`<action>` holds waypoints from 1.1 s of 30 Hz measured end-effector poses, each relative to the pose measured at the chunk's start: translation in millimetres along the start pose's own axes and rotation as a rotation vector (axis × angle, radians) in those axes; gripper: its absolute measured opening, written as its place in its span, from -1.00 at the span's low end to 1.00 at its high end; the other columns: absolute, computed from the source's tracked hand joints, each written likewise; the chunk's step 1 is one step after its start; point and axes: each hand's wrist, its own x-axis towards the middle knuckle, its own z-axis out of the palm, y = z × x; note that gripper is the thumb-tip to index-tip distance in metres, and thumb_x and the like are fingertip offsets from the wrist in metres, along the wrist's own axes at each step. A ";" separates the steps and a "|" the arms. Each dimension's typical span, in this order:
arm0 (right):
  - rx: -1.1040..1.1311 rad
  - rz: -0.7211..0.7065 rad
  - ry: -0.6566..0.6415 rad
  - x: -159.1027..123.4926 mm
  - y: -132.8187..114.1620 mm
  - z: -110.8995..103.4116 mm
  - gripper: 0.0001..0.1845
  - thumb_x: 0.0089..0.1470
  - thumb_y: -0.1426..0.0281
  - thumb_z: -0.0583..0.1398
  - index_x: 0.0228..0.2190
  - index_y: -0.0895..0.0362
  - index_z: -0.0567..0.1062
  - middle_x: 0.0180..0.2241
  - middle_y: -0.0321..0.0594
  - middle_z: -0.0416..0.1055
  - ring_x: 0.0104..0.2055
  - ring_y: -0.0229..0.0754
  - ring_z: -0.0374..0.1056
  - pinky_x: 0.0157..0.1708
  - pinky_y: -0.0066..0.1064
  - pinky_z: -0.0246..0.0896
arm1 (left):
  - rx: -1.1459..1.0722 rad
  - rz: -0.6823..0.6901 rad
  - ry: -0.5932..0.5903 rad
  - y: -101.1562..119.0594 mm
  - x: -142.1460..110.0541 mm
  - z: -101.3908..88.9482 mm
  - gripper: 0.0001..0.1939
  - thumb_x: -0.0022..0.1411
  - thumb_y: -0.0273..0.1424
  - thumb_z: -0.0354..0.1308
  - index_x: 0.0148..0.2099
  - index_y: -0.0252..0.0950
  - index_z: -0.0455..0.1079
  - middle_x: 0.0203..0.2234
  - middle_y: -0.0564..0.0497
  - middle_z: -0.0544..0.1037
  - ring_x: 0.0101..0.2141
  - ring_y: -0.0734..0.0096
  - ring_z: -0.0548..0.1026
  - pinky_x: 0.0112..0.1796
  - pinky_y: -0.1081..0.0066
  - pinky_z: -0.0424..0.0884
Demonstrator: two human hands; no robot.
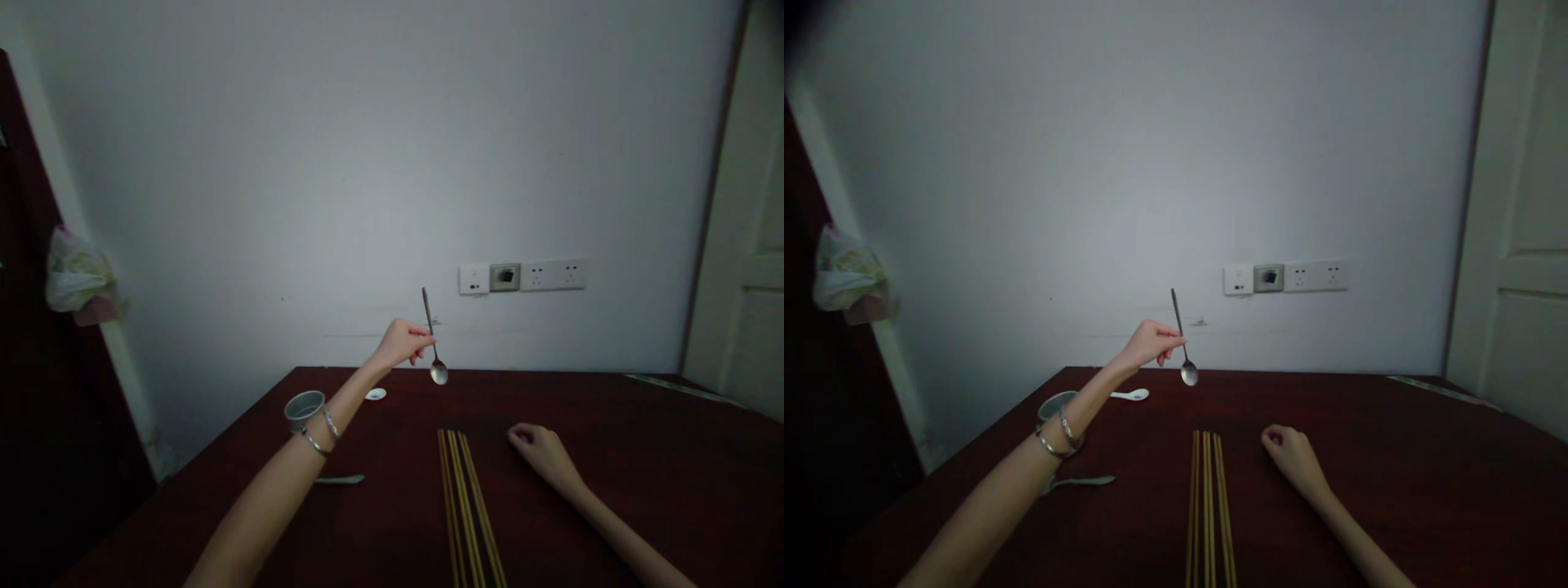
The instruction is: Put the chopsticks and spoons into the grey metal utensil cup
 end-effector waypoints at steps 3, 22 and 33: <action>0.010 -0.018 0.002 -0.2 -0.4 0.6 -0.68 -0.12 0.30 0.00 -0.54 0.16 0.51 -0.55 -0.19 0.45 -0.49 -0.17 0.35 -0.46 -0.45 0.11 | -0.094 -0.056 -0.097 -3.3 -17.0 30.4 -0.80 0.03 -0.36 0.13 -0.42 -0.44 0.42 -0.78 0.14 0.31 -0.79 0.69 0.21 -0.73 0.62 0.12; 0.354 0.158 -0.109 6.2 -3.7 -1.9 -0.69 -0.09 0.28 0.07 -0.38 0.21 0.48 -0.60 -0.24 0.38 -0.65 -0.30 0.26 -0.70 -0.52 0.12 | -0.268 -0.171 -0.352 -42.1 -51.2 98.0 -0.74 -0.07 -0.26 0.19 -0.51 -0.41 0.41 -0.76 0.12 0.32 -0.77 0.66 0.21 -0.71 0.57 0.15; 0.849 0.120 -0.082 7.1 -88.1 -64.4 -0.66 -0.16 0.24 0.22 -0.33 0.20 0.47 -0.42 -0.15 0.45 -0.50 -0.32 0.35 -0.68 -0.60 0.24 | -0.252 -0.165 -0.440 -38.4 -53.3 104.1 -0.74 -0.05 -0.26 0.16 -0.54 -0.40 0.39 -0.77 0.12 0.31 -0.77 0.67 0.20 -0.72 0.58 0.07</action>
